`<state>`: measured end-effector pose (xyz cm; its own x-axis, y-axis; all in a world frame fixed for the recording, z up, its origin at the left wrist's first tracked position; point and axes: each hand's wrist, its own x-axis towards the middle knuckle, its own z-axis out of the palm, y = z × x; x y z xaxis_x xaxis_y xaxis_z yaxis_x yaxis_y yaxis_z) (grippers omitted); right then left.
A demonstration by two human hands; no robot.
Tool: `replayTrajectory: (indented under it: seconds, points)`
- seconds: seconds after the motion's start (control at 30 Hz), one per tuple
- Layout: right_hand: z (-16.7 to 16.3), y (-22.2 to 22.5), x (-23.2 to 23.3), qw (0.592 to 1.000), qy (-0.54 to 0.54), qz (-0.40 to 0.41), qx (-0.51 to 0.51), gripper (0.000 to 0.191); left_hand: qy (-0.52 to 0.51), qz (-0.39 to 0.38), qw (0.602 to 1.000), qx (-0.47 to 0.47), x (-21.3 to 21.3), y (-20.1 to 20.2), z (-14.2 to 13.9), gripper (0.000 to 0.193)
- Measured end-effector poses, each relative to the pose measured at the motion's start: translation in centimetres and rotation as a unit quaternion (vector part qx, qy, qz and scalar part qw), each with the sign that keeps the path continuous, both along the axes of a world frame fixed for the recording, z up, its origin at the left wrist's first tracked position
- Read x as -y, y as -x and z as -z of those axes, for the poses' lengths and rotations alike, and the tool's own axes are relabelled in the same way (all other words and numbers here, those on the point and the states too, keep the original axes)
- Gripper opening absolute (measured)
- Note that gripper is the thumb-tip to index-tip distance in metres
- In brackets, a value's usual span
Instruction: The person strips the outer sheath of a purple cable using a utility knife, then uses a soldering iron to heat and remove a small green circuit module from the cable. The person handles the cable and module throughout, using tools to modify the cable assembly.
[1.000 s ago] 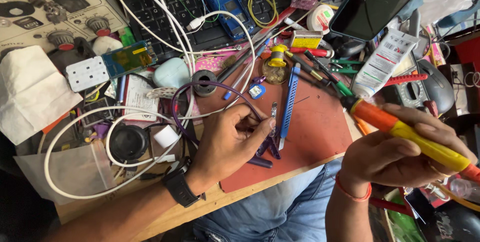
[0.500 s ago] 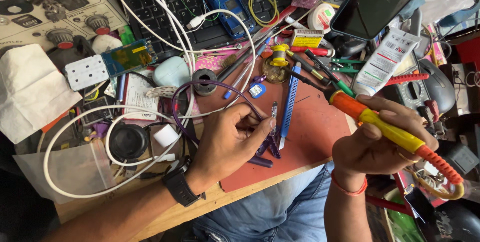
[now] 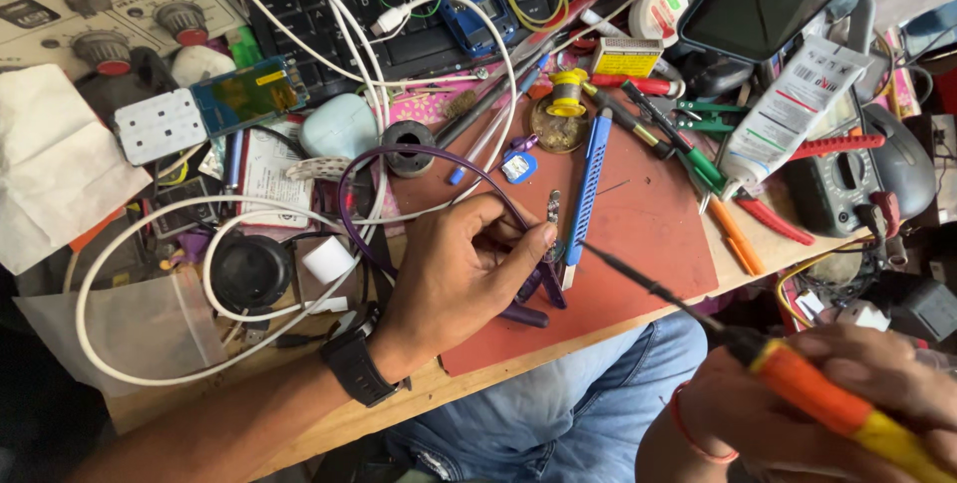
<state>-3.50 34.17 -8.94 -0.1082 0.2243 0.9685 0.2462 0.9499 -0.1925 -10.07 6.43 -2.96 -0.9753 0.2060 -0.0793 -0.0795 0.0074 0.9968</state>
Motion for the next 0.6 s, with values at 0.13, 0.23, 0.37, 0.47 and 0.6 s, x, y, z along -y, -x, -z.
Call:
replayTrajectory:
  seconds: [0.13,0.23,0.37,0.47,0.6]
  points:
    - [0.7,-0.7,-0.3,0.966,0.088,-0.239,-0.037,0.067,-0.007,0.004,1.0,0.008,-0.1,0.0,0.1,0.019]
    - [0.6,-0.9,0.0,0.938,0.126,-0.32,-0.034,0.065,-0.016,0.007,1.0,0.012,-0.1,0.0,0.1,0.018]
    - [0.5,-1.0,0.6,0.908,0.187,-0.374,-0.036,0.065,0.0,0.006,1.0,0.013,-0.1,0.0,0.0,0.017]
    - [0.1,-0.7,1.0,0.903,0.183,-0.388,-0.029,0.068,-0.009,0.007,1.0,0.017,-0.2,0.0,0.1,0.017]
    - [-1.0,0.0,2.1,0.913,0.177,-0.363,-0.053,0.069,-0.015,0.009,1.0,0.016,-0.1,0.0,0.3,0.016]
